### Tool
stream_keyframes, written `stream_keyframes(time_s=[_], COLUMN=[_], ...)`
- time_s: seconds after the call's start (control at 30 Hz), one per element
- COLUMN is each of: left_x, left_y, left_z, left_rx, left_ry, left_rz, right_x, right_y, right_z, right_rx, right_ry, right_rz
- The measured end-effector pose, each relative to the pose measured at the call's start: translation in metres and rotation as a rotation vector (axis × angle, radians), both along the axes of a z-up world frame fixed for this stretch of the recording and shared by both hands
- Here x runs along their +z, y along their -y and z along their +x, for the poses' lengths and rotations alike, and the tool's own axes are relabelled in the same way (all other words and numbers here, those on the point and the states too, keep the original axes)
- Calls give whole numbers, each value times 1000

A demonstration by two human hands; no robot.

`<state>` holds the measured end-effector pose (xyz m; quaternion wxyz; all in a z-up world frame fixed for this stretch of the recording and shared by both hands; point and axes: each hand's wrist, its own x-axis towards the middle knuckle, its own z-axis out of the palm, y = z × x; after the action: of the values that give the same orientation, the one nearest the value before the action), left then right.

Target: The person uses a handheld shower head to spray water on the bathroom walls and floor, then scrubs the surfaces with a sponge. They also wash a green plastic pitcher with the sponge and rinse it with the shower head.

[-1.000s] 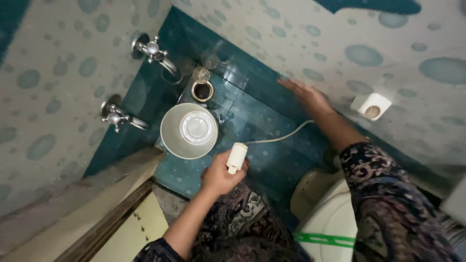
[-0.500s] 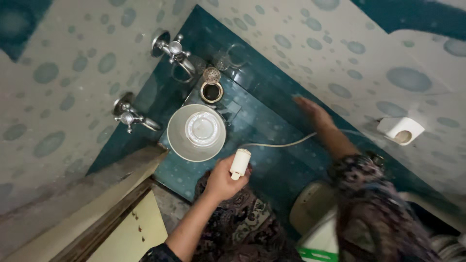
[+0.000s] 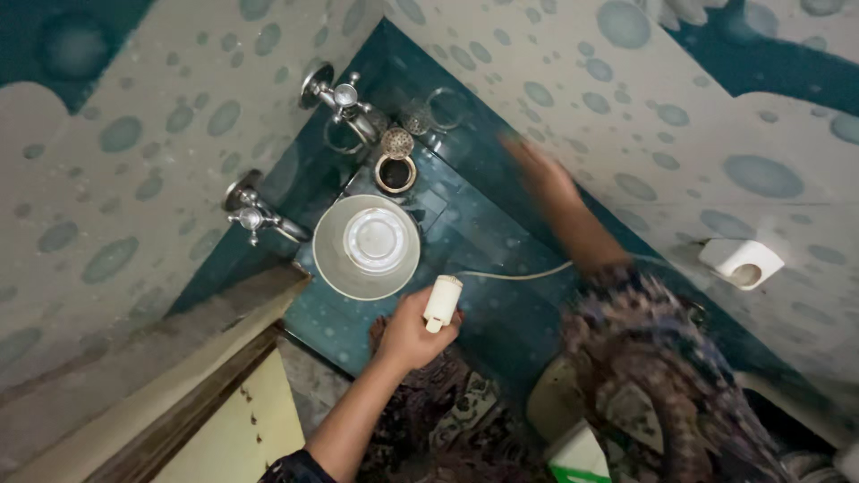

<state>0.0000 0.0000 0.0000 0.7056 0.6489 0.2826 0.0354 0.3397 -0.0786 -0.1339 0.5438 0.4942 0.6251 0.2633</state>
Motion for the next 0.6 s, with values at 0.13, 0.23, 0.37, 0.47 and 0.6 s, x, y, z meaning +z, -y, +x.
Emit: stream_keyframes(time_s=[0.13,0.23,0.37,0.47,0.6], left_x=[7,17,21,12,0], left_y=[-6,-6,-2,-2,4], left_z=[-1,5,9,8,-7], left_rx=[-4,-29,-53,-21,40], left_ry=[-41,-58,-34,-18,-7], left_rz=[19,16,80,101,9], right_x=[3,20,37,45,38], right_y=[129,90,-93,-215,-201], right_z=[0,10,22,32,23], right_rx=[-232,-209,-29,4,44], right_ry=[-125,-24,-133,-275,-201], right_rz=[-150,-433,343,524,492])
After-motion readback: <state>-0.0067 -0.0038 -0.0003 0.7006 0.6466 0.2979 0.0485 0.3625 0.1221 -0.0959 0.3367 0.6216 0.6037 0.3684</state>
